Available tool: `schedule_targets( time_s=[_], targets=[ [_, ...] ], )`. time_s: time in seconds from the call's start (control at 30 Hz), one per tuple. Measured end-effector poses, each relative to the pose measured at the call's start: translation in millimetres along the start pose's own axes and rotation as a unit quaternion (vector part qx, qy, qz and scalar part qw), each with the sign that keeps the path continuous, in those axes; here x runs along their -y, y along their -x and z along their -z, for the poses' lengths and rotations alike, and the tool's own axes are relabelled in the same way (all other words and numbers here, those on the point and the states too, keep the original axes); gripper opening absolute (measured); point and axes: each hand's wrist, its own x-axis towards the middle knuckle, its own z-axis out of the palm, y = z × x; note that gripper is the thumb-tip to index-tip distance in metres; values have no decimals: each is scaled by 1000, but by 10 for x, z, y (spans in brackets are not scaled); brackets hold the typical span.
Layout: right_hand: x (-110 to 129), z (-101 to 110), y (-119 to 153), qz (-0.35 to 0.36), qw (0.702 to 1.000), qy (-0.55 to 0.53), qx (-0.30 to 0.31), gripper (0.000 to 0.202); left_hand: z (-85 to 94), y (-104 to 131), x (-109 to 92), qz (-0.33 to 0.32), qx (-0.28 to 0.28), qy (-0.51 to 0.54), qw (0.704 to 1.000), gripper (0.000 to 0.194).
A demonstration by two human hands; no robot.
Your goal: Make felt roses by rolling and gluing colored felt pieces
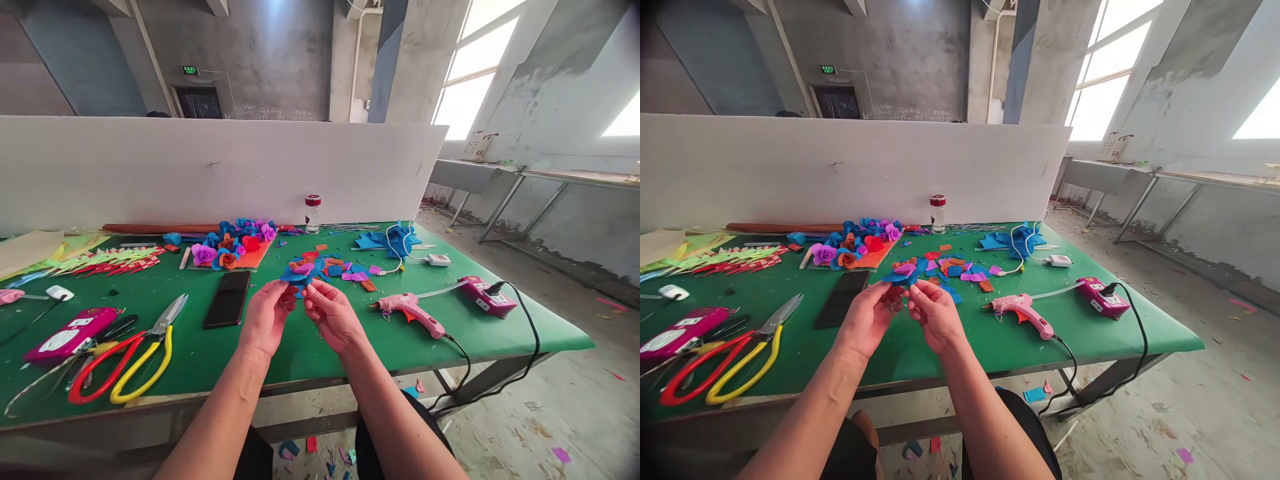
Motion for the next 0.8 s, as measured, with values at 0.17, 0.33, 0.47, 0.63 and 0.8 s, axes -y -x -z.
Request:
schedule_targets(
  time_s=[0.17, 0.33, 0.47, 0.63, 0.8],
  targets=[
    [8, -15, 10, 3, 1000, 15, -8, 33, 11, -22, -4, -19, 9, 14, 1000, 23],
    [9, -6, 2, 30, 999, 32, -30, 37, -4, -9, 1, -31, 11, 12, 999, 23],
    [19, -2, 5, 47, 997, 52, -37, 35, -17, 0, 17, -44, 9, -1, 999, 21],
    [28, -20, 9, 44, 997, 45, -39, 36, -27, -2, 48, -65, 14, -13, 998, 23],
    [31, -16, -1, 36, 998, 23, -46, 40, -28, -4, 59, -59, 13, -3, 998, 22]
  ],
)
